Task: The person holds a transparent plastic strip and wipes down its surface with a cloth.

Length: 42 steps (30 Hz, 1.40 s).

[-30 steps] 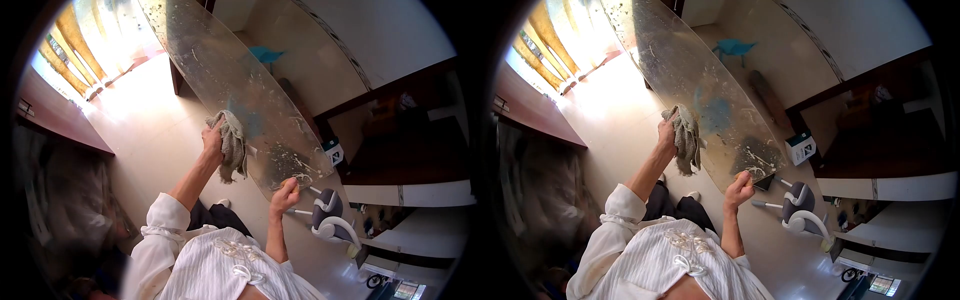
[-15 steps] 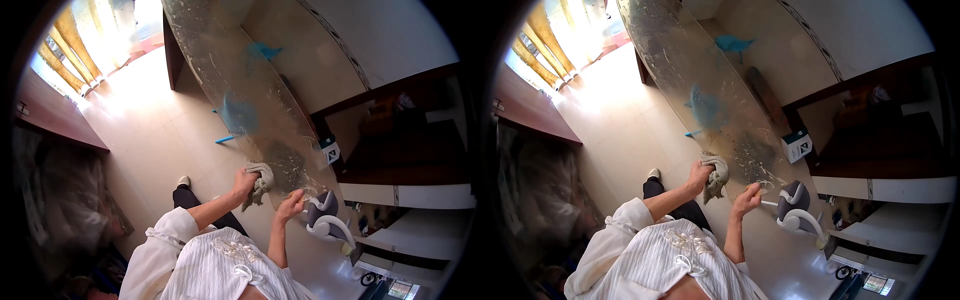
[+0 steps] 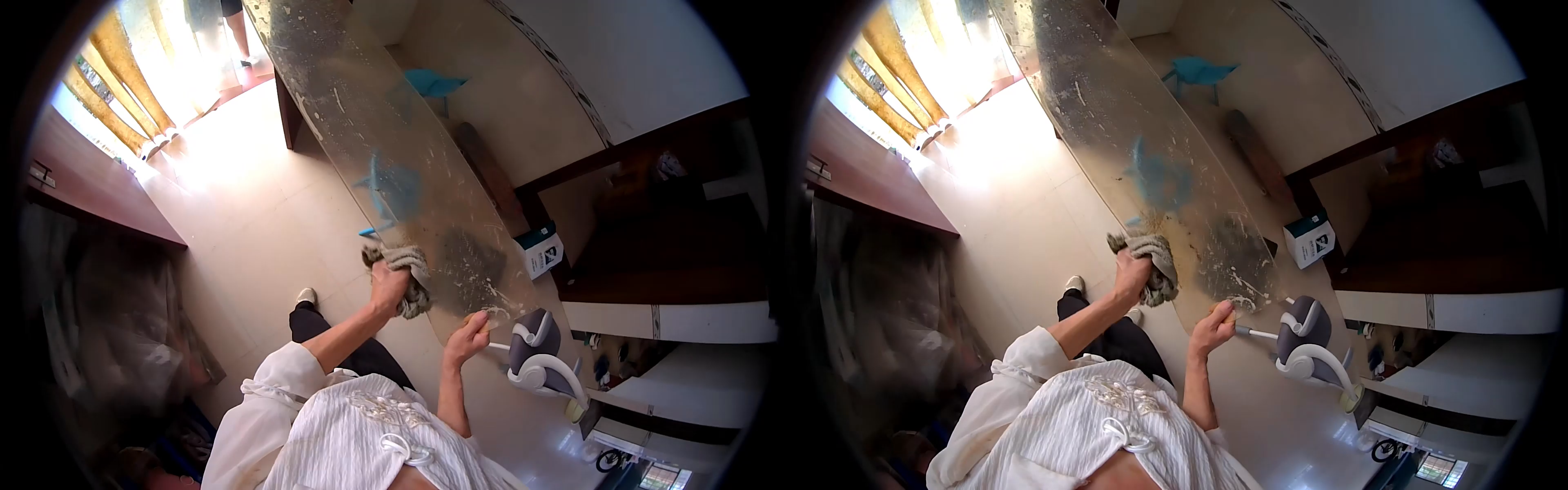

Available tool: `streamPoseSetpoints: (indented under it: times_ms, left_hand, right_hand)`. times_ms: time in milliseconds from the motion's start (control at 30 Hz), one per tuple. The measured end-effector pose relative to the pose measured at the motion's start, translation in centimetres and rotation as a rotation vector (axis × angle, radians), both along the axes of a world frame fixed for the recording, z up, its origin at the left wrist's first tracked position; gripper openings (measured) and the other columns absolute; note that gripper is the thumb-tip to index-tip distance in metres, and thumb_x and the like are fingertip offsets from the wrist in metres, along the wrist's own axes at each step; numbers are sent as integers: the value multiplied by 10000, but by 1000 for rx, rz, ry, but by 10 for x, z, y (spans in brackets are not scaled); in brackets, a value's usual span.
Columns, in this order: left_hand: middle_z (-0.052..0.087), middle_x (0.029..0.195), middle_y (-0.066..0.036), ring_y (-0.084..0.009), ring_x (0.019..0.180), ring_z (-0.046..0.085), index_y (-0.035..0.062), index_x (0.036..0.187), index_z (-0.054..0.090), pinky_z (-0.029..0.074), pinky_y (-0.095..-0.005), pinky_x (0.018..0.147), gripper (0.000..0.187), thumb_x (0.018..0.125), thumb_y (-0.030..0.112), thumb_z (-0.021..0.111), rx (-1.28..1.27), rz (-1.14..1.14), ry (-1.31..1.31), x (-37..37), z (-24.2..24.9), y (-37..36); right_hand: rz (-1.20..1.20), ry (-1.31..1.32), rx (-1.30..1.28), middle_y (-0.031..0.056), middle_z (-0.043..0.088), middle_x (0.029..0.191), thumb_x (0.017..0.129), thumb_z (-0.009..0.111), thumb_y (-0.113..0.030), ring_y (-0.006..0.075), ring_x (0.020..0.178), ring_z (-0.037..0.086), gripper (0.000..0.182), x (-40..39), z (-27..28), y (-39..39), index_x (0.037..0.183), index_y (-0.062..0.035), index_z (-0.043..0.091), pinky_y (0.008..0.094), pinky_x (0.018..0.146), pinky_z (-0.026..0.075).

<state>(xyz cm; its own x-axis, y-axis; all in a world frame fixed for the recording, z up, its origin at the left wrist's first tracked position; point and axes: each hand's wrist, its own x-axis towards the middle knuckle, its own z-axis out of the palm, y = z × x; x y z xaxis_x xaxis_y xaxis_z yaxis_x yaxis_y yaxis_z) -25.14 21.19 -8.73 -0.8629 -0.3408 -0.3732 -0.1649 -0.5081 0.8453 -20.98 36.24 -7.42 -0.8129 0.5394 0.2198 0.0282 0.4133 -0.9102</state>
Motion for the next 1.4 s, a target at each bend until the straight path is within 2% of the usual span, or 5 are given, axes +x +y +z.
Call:
streamPoseSetpoints:
  times_ms: [167,500,767,1167,1400]
  left_hand:
    - [670,866,-45,-121,759,611,6,957,658,492,-260,660,228,804,-22,491,154,-171,-109,27,17,14]
    - [605,746,-37,-109,646,560,19,827,603,461,-276,555,66,823,49,544,135,375,-25,-27,23,-77]
    - [613,791,-1,-96,722,540,48,873,635,456,-269,621,85,824,24,570,156,181,-108,67,6,40]
    - [583,777,1,-93,677,524,28,876,622,446,-263,572,71,830,39,570,169,265,45,164,18,-47]
    - [604,786,-20,-102,644,562,28,922,608,472,-265,532,66,868,51,577,158,251,34,230,-4,-116]
  right_hand:
    - [22,-55,-39,-41,376,620,994,456,-287,87,597,342,416,8,0,6,655,-50,411,280,521,294]
    - [157,21,-94,-25,416,568,990,462,-266,102,537,391,416,14,-9,5,654,-21,430,288,489,322]
    - [270,79,-215,-55,364,576,981,508,-247,67,532,346,395,32,0,-6,639,-69,420,264,469,270]
    - [803,-433,-992,-55,385,518,935,564,-190,47,367,336,269,117,16,-67,699,-118,454,238,332,239]
    - [1138,-289,-91,35,489,514,915,556,-147,152,421,484,292,174,28,-113,639,-53,533,301,413,343]
